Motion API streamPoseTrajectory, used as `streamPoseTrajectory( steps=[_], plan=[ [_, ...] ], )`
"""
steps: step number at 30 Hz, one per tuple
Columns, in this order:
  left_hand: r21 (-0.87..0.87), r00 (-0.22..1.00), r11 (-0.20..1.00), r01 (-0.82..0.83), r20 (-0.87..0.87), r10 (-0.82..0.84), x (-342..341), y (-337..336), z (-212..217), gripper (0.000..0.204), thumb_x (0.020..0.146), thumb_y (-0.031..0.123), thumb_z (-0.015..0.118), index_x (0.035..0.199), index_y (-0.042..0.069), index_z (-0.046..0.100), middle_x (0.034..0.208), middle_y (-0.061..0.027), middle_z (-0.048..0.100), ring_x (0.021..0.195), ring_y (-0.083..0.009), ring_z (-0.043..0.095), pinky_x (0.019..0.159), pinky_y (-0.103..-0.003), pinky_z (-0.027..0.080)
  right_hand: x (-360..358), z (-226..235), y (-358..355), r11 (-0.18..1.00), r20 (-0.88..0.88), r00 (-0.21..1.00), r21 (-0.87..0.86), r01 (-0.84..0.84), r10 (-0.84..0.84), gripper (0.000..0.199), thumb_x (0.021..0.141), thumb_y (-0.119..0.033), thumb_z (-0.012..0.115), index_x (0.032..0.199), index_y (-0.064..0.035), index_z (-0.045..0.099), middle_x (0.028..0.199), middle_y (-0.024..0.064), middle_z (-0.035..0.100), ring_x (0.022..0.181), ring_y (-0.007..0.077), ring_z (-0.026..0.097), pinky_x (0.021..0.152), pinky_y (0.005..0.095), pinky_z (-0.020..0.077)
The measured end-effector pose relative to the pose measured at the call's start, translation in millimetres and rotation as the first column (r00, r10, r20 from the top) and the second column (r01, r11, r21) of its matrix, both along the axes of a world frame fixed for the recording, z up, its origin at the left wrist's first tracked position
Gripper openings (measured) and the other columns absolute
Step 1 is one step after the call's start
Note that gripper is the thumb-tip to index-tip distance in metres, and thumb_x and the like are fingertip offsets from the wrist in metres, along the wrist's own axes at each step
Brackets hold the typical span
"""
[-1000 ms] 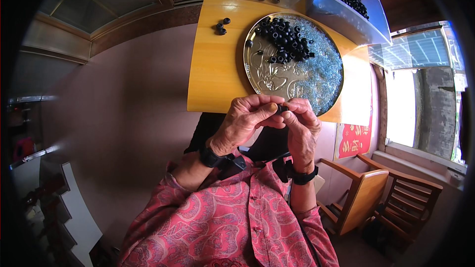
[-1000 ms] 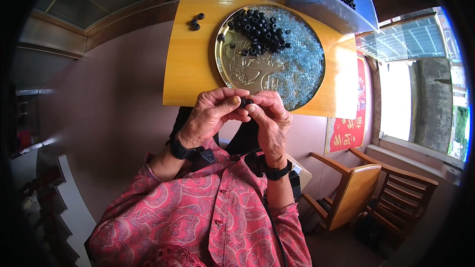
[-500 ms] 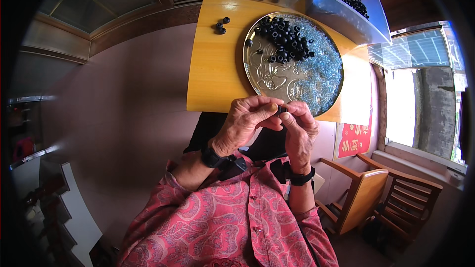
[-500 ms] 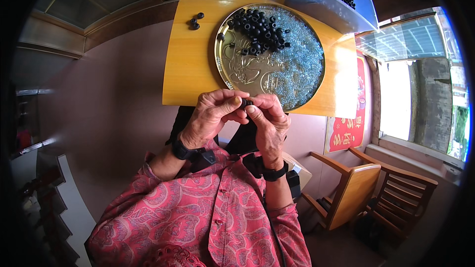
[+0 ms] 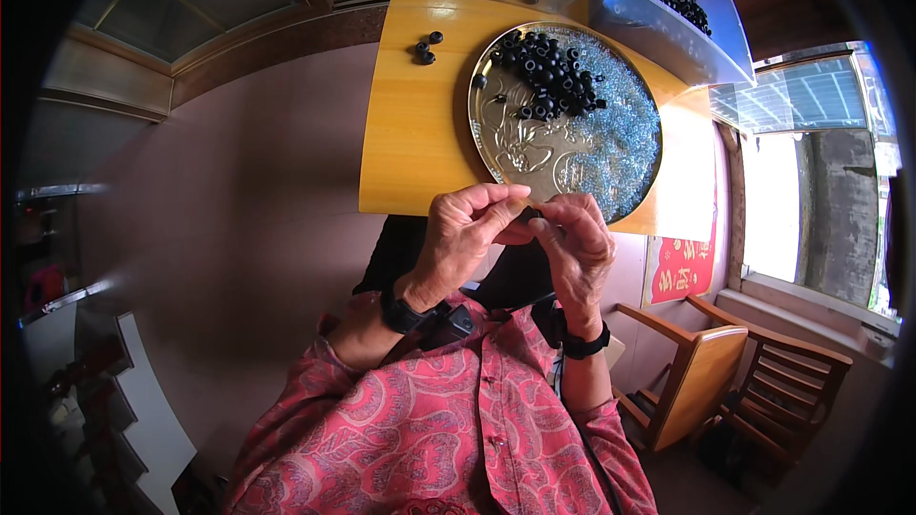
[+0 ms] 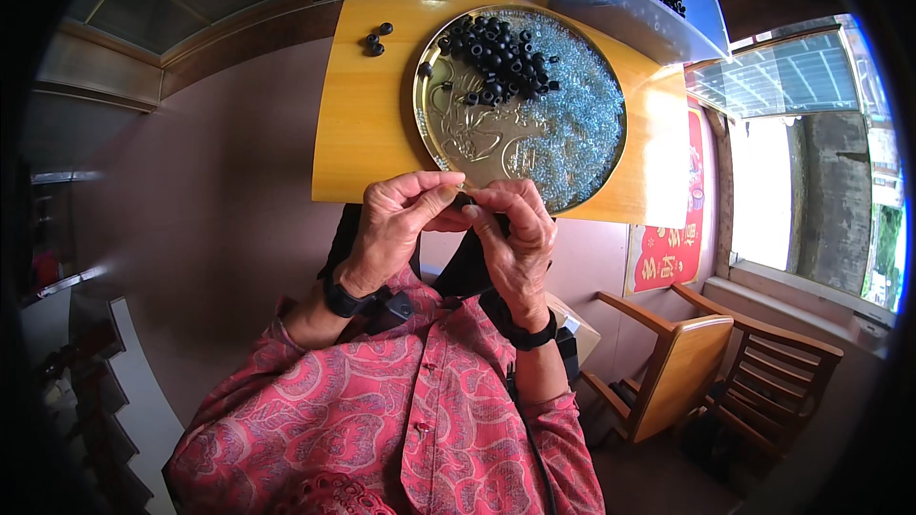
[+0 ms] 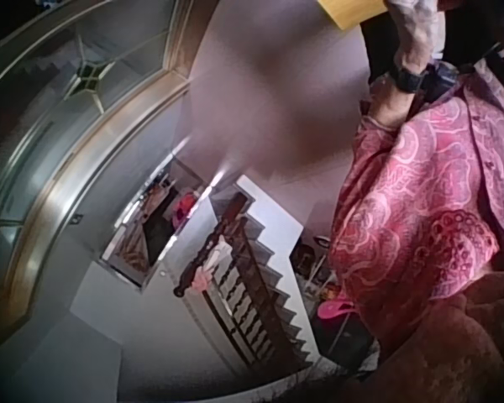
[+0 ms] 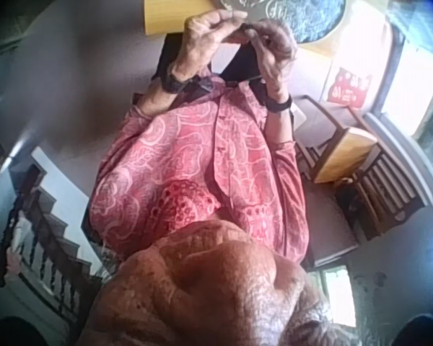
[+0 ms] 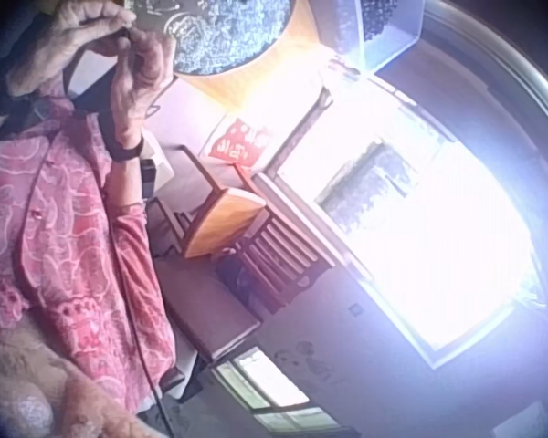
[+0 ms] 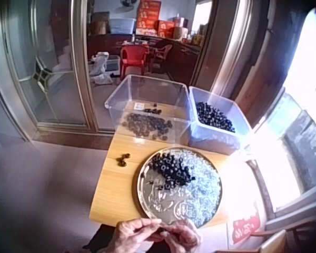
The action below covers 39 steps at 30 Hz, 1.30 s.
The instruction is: Sorting small black circular industrial or craft parts on a decorative gold plate.
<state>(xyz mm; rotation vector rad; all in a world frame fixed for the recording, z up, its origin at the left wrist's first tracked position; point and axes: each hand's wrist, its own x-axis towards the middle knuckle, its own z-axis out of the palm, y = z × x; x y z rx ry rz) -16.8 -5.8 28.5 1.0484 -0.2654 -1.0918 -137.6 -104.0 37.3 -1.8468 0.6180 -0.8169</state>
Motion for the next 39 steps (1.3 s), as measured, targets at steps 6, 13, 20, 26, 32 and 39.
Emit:
streamPoseTrajectory(
  steps=[6, 13, 20, 26, 32, 39],
  plan=[
    [0.016, 0.986, 1.0, 0.015, 0.165, -0.017, -2.3, -1.3, 6.3, 0.024, 0.09, 0.011, 0.069, 0.108, -0.004, 0.067, 0.091, -0.0076, 0.07, 0.078, -0.0097, 0.065, 0.07, -0.022, 0.057, 2.2, 5.3, 5.0, 0.983, -0.054, 0.997, -0.18, 0.038, -0.049, 0.02, 0.076, 0.006, 0.072, 0.092, -0.0024, 0.066, 0.087, 0.009, 0.061, 0.076, 0.0204, 0.062, 0.064, 0.0296, 0.0496],
    [0.007, 0.989, 1.0, 0.0, 0.151, -0.001, -5.4, -3.5, 4.7, 0.027, 0.087, 0.009, 0.071, 0.108, -0.006, 0.065, 0.094, -0.0094, 0.071, 0.084, -0.0108, 0.066, 0.075, -0.024, 0.057, 8.5, 11.9, 16.2, 0.967, -0.119, 0.99, -0.25, 0.049, -0.08, 0.022, 0.078, 0.006, 0.069, 0.097, -0.0021, 0.062, 0.092, 0.0121, 0.059, 0.075, 0.0232, 0.063, 0.061, 0.0316, 0.0517],
    [0.017, 0.992, 0.998, 0.054, 0.112, -0.055, -2.3, 0.0, 3.3, 0.025, 0.091, 0.012, 0.068, 0.11, -0.004, 0.064, 0.097, -0.009, 0.07, 0.086, -0.0104, 0.066, 0.077, -0.024, 0.056, 7.4, 8.5, 20.9, 0.973, -0.143, 0.986, -0.225, 0.056, -0.089, 0.022, 0.08, 0.005, 0.069, 0.1, -0.0008, 0.062, 0.091, 0.0108, 0.059, 0.075, 0.0214, 0.062, 0.063, 0.0318, 0.0508],
    [-0.172, 0.974, 0.981, 0.091, -0.188, -0.124, 10.2, 6.9, 0.6, 0.026, 0.094, 0.013, 0.062, 0.114, -0.003, 0.063, 0.1, -0.0112, 0.069, 0.085, -0.0177, 0.068, 0.079, -0.03, 0.056, 7.8, 7.7, 29.1, 0.969, 0.142, 0.981, 0.226, 0.096, -0.131, 0.024, 0.094, 0.001, 0.054, 0.118, 0.0032, 0.056, 0.115, 0.011, 0.052, 0.1, 0.0172, 0.058, 0.088, 0.0285, 0.0475],
    [-0.27, 0.956, 0.957, 0.103, -0.241, -0.171, 10.2, 11.2, 0.0, 0.033, 0.091, 0.018, 0.066, 0.116, -0.003, 0.061, 0.096, -0.007, 0.066, 0.092, -0.0161, 0.064, 0.086, -0.03, 0.053, 22.9, 24.8, 39.8, 0.855, 0.03, 0.997, 0.514, -0.072, 0.067, 0.056, 0.088, -0.023, 0.07, 0.132, 0.0018, 0.045, 0.107, 0.0093, 0.058, 0.103, 0.0183, 0.058, 0.09, 0.0307, 0.0465],
    [-0.335, 0.963, 0.939, 0.071, -0.222, -0.152, 14.0, 16.8, -1.5, 0.048, 0.082, 0.032, 0.076, 0.112, -0.003, 0.062, 0.078, 0.0056, 0.05, 0.076, -0.0067, 0.052, 0.072, -0.022, 0.046, 36.0, 27.0, 45.0, 0.809, -0.1, 0.993, 0.588, 0.008, 0.063, 0.051, 0.08, -0.016, 0.08, 0.12, 0.0017, 0.055, 0.106, 0.0064, 0.063, 0.1, 0.0122, 0.058, 0.091, 0.0278, 0.0456]
  ],
)
